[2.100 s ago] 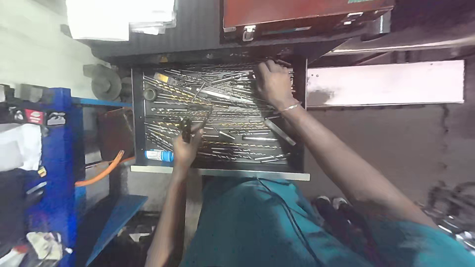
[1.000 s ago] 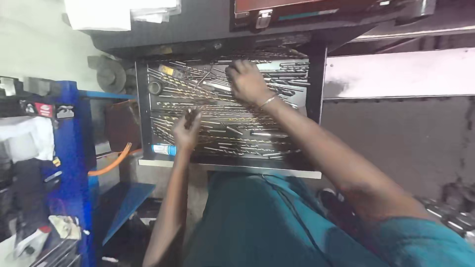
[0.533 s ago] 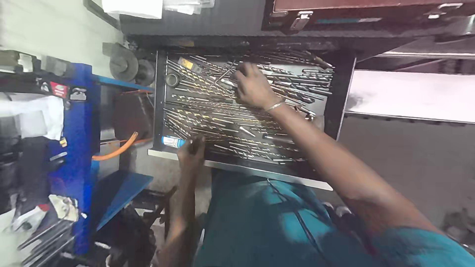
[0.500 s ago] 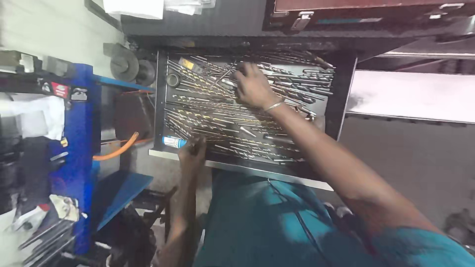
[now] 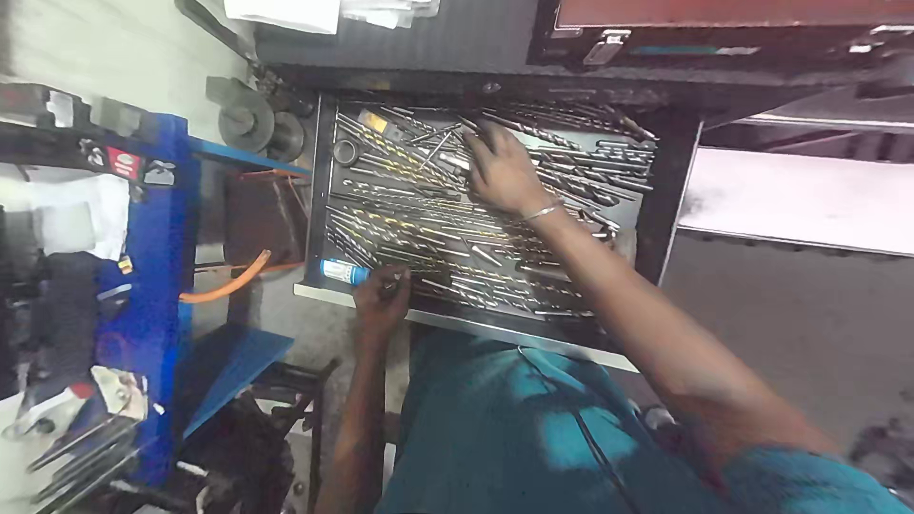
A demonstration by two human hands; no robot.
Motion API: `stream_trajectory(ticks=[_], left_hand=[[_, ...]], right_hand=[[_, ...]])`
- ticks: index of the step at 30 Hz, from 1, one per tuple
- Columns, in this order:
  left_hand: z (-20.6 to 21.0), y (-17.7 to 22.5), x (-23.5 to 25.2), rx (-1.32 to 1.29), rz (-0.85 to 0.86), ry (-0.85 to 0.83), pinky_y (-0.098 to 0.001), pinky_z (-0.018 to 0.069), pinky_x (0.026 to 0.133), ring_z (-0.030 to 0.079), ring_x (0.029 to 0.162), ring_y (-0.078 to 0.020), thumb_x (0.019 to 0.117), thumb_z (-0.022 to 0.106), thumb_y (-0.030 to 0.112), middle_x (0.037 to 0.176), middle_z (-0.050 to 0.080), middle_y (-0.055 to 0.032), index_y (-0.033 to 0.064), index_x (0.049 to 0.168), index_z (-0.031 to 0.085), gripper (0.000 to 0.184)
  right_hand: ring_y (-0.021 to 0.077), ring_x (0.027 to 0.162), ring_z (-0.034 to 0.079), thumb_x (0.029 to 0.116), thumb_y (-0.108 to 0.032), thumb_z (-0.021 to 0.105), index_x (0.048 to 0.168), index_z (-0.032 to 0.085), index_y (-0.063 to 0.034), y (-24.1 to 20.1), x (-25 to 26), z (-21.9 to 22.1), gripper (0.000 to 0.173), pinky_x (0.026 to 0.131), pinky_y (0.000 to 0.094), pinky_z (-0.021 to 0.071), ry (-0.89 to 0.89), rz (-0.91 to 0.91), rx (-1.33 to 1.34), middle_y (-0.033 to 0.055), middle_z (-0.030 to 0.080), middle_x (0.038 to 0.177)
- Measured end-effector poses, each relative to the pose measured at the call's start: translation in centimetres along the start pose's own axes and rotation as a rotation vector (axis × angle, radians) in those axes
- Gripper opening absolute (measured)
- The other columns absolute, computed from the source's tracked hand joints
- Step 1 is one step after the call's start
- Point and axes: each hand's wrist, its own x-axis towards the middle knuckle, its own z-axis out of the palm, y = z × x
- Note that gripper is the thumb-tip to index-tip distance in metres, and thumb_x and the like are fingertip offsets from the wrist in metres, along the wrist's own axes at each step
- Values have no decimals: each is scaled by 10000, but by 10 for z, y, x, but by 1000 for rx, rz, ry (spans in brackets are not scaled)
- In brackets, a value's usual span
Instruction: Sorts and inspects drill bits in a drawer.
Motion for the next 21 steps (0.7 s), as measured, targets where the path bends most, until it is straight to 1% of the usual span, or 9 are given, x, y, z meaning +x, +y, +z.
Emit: stream_trajectory(ticks=[2, 5, 8, 9, 11, 14, 16, 19, 21], left_hand=[[0, -2, -1, 8, 9, 4, -198, 571, 595, 636, 635, -4, 920, 715, 104, 802, 721, -23, -32, 1010, 720, 163], [0, -3, -1, 13, 8, -5, -199, 575, 591, 639, 630, -9, 911, 710, 90, 809, 724, -33, -38, 1013, 718, 164], [0, -4, -1, 10, 29, -11, -191, 572, 599, 635, 637, -4, 910, 706, 85, 826, 728, -35, -34, 1021, 721, 164], [0, -5, -1, 6, 36, -12, -190, 570, 598, 634, 636, -3, 910, 707, 85, 824, 728, -34, -32, 1022, 723, 163], [-1, -4, -1, -5, 36, -18, -195, 574, 607, 637, 644, -5, 912, 707, 81, 832, 730, -33, -31, 1029, 721, 163], [-1, -6, -2, -12, 41, -25, -210, 587, 633, 655, 675, -18, 910, 704, 72, 863, 738, -39, -25, 1032, 722, 157], [-1, -6, -1, 0, 56, -23, -212, 594, 654, 667, 696, -21, 908, 707, 72, 871, 740, -41, -22, 1027, 723, 152], [-1, -6, -1, 13, 64, -20, -212, 597, 665, 675, 710, -22, 910, 715, 83, 872, 743, -40, -15, 1023, 726, 150], [-1, -7, -1, 32, 66, -18, -219, 600, 669, 679, 709, -27, 914, 713, 93, 867, 744, -46, -12, 1020, 730, 150]], right_hand=[[390, 1501, 355, 999, -331, 464, 1525, 485, -113, 1, -5, 2, 569, 1194, 600, 310, -13, 1, -23, 182, 353, 1639], [368, 1528, 315, 1012, -373, 440, 1540, 462, -107, 1, -8, 1, 592, 1202, 621, 273, -43, 10, -55, 144, 321, 1667], [370, 1530, 310, 1002, -383, 481, 1521, 482, -93, 1, -9, -2, 595, 1205, 627, 266, -52, 6, -29, 138, 320, 1668], [370, 1523, 324, 999, -387, 506, 1503, 502, -94, 2, -8, -4, 584, 1207, 620, 271, -50, 4, -14, 139, 335, 1661], [372, 1478, 399, 994, -384, 532, 1452, 559, -99, 3, -6, -8, 540, 1193, 598, 309, -21, -1, 21, 151, 410, 1613], [378, 1370, 515, 1019, -358, 506, 1377, 608, -120, 3, 1, -17, 442, 1106, 607, 402, 3, 17, 55, 153, 527, 1509], [384, 1311, 563, 1040, -355, 491, 1364, 616, -97, 3, 8, -25, 432, 1057, 617, 436, -6, 46, 53, 153, 586, 1441], [398, 1254, 596, 1040, -361, 497, 1338, 624, -87, 4, 16, -31, 425, 1020, 617, 461, -23, 65, 50, 160, 626, 1376], [408, 1244, 598, 1036, -357, 506, 1329, 632, -82, 6, 20, -31, 420, 1013, 616, 469, -31, 57, 47, 165, 621, 1378]])
